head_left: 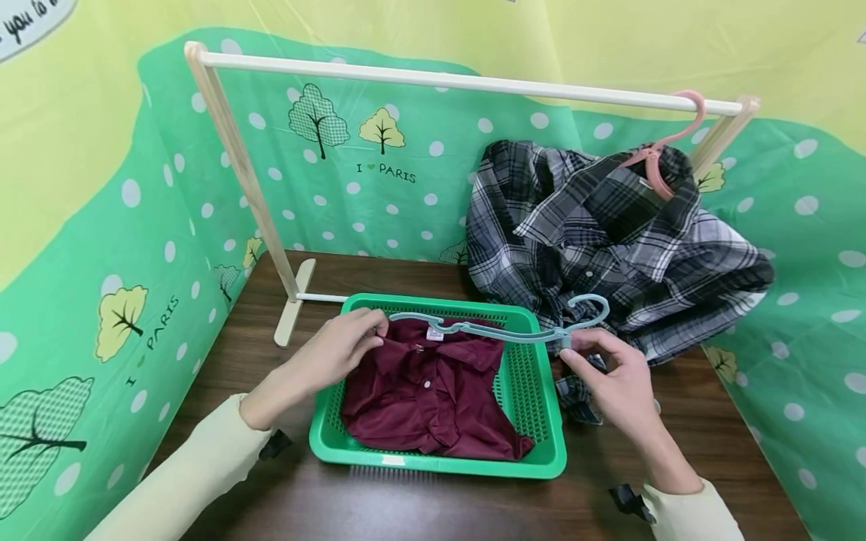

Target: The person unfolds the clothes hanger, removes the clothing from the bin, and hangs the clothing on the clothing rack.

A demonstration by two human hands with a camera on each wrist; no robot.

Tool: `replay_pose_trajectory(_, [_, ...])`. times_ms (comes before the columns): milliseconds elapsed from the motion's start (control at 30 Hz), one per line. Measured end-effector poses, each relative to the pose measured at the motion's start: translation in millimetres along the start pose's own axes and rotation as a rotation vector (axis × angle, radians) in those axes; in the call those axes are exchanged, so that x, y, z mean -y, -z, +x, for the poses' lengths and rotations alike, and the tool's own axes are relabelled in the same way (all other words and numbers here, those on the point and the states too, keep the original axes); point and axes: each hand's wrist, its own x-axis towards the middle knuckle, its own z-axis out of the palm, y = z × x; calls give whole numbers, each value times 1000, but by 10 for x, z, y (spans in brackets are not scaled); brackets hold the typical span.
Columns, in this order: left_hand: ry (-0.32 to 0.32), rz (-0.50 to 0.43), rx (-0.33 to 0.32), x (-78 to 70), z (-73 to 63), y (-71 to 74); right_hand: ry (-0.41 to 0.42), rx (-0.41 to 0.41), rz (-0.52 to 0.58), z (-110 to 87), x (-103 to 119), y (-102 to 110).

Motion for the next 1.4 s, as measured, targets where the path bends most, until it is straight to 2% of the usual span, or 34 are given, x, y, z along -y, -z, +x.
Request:
replay_pose_trajectory(233, [-54,96,-88,-103,-1,283,61,9,-46,2,1,47])
replay_pose_trajectory(333, [-88,120,-123,-193,35,342,103,19,-66,15,23,18])
replay_pose_trajectory(433, [-102,122,-122,-302,71,365,140,30,-85,26,71,-39])
replay_pose_trajectory(633, [-109,113,-88,-529,135,380,191,71,-93,29,241,-195])
replay_pose_trajectory(833, [-180,59,-114,-708,231,365,206,111,-35,30,421,-365])
replay_pose_trajectory(967, [-215,36,-145,-805,270,339,181,129,7,35,518,-471])
replay_pose_trajectory(1200, [-177,16,-163,-926,321,272,130,119,1,40,632,-614])
replay_pose_trajectory(1400, [-198,-28,-191,-1049,384,196,94,120,44,27,710,-758])
